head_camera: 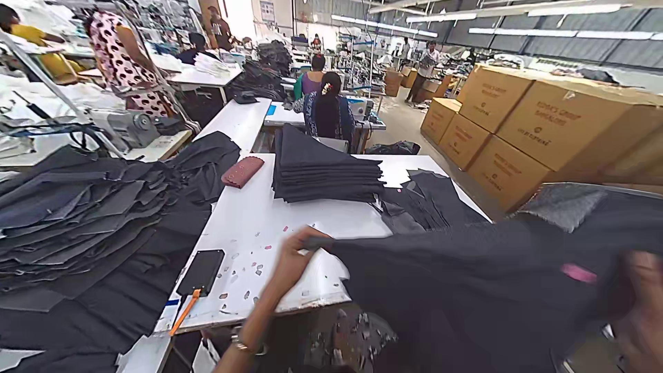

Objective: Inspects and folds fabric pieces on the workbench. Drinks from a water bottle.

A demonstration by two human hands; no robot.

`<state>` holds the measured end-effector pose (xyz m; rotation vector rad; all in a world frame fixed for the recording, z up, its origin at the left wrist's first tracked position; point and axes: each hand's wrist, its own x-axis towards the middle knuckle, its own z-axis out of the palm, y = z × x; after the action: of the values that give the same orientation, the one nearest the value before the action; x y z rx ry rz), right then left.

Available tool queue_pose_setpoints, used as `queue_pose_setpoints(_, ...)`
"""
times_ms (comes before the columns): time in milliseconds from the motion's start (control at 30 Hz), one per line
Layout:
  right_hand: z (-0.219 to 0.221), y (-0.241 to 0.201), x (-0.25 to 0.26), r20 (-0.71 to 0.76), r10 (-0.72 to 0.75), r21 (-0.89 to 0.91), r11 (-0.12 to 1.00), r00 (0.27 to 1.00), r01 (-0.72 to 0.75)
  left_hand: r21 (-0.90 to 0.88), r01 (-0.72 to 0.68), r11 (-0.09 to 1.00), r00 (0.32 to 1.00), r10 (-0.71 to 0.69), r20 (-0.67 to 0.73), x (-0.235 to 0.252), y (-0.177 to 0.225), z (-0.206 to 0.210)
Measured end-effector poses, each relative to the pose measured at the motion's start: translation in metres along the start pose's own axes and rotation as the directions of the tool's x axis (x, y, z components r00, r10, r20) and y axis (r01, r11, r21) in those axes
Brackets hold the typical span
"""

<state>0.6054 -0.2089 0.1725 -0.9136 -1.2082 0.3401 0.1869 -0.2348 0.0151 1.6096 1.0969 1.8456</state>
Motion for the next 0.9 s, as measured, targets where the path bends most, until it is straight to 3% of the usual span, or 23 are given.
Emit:
queue_pose_setpoints(67, -0.013, 0.019, -0.011, 0.045, 0.012, -0.164, 0.986, 0.999, -0.004, -0.104, -0.024, 0.994, 0.966, -0.004, -0.26, 0.002, 0.05, -0.022)
queue_pose_setpoints(133, -0.006, 0.016, -0.025, -0.009, 0.052, -0.059, 0.997, 0.999, -0.053, -0.123, -0.076, 0.99, 0.936, 0.029, -0.35, 0.005, 0.099, -0.033)
queue_pose_setpoints(200, 0.012, 0.01, -0.026, -0.018, 0.116, 0.097, 0.989, 0.993, -0.114, -0.191, -0.063, 0.98, 0.942, -0.005, -0.336, 0.006, 0.116, -0.049)
queue_pose_setpoints(267, 0.034, 0.03, -0.013, 0.162, 0.186, 0.2, 0.956, 0.969, -0.217, -0.237, 0.128, 0.963, 0.9, -0.213, -0.381, 0.02, 0.108, -0.055)
queue_pose_setpoints(300, 0.055, 0.042, -0.007, 0.224, 0.265, 0.184, 0.934, 0.938, -0.308, -0.288, 0.251, 0.924, 0.815, -0.362, -0.453, 0.032, 0.097, -0.051)
queue_pose_setpoints(333, 0.077, 0.053, -0.007, 0.234, 0.415, 0.12, 0.885, 0.879, -0.45, -0.28, 0.394, 0.875, 0.752, -0.483, -0.449, 0.034, 0.078, -0.057)
queue_pose_setpoints(400, 0.083, 0.096, -0.024, 0.393, 0.624, -0.071, 0.753, 0.675, -0.654, -0.204, 0.644, 0.737, 0.681, -0.674, -0.287, -0.001, 0.033, -0.087)
queue_pose_setpoints(500, 0.045, 0.152, -0.08, 0.581, 0.77, -0.492, 0.589, 0.262, -0.641, -0.102, 0.855, 0.509, 0.512, -0.859, 0.009, -0.101, -0.002, -0.133)
queue_pose_setpoints(533, 0.033, 0.172, -0.093, 0.623, 0.775, -0.547, 0.525, 0.103, -0.652, -0.044, 0.89, 0.453, 0.455, -0.884, 0.103, -0.124, -0.006, -0.146)
queue_pose_setpoints(567, 0.023, 0.185, -0.101, 0.646, 0.764, -0.566, 0.483, 0.004, -0.668, 0.027, 0.909, 0.415, 0.406, -0.899, 0.162, -0.138, -0.006, -0.155)
queue_pose_setpoints(600, 0.015, 0.188, -0.101, 0.656, 0.754, -0.558, 0.478, -0.009, -0.678, 0.1, 0.902, 0.419, 0.399, -0.9, 0.174, -0.142, -0.001, -0.159)
queue_pose_setpoints(633, 0.013, 0.183, -0.095, 0.663, 0.746, -0.508, 0.508, 0.061, -0.696, 0.156, 0.865, 0.477, 0.456, -0.876, 0.155, -0.138, 0.008, -0.16)
queue_pose_setpoints(700, 0.021, 0.162, -0.072, 0.652, 0.695, -0.297, 0.601, 0.302, -0.742, 0.096, 0.728, 0.679, 0.677, -0.734, 0.061, -0.115, 0.027, -0.159)
queue_pose_setpoints(767, 0.04, 0.144, -0.046, 0.644, 0.589, -0.065, 0.678, 0.488, -0.732, -0.109, 0.565, 0.818, 0.814, -0.574, -0.093, -0.073, 0.038, -0.151)
queue_pose_setpoints(800, 0.051, 0.142, -0.032, 0.642, 0.563, -0.07, 0.719, 0.52, -0.692, -0.139, 0.515, 0.846, 0.832, -0.532, -0.155, -0.05, 0.042, -0.147)
queue_pose_setpoints(900, 0.085, 0.153, 0.015, 0.561, 0.546, -0.221, 0.823, 0.622, -0.524, 0.132, 0.522, 0.843, 0.829, -0.464, -0.313, 0.015, 0.028, -0.149)
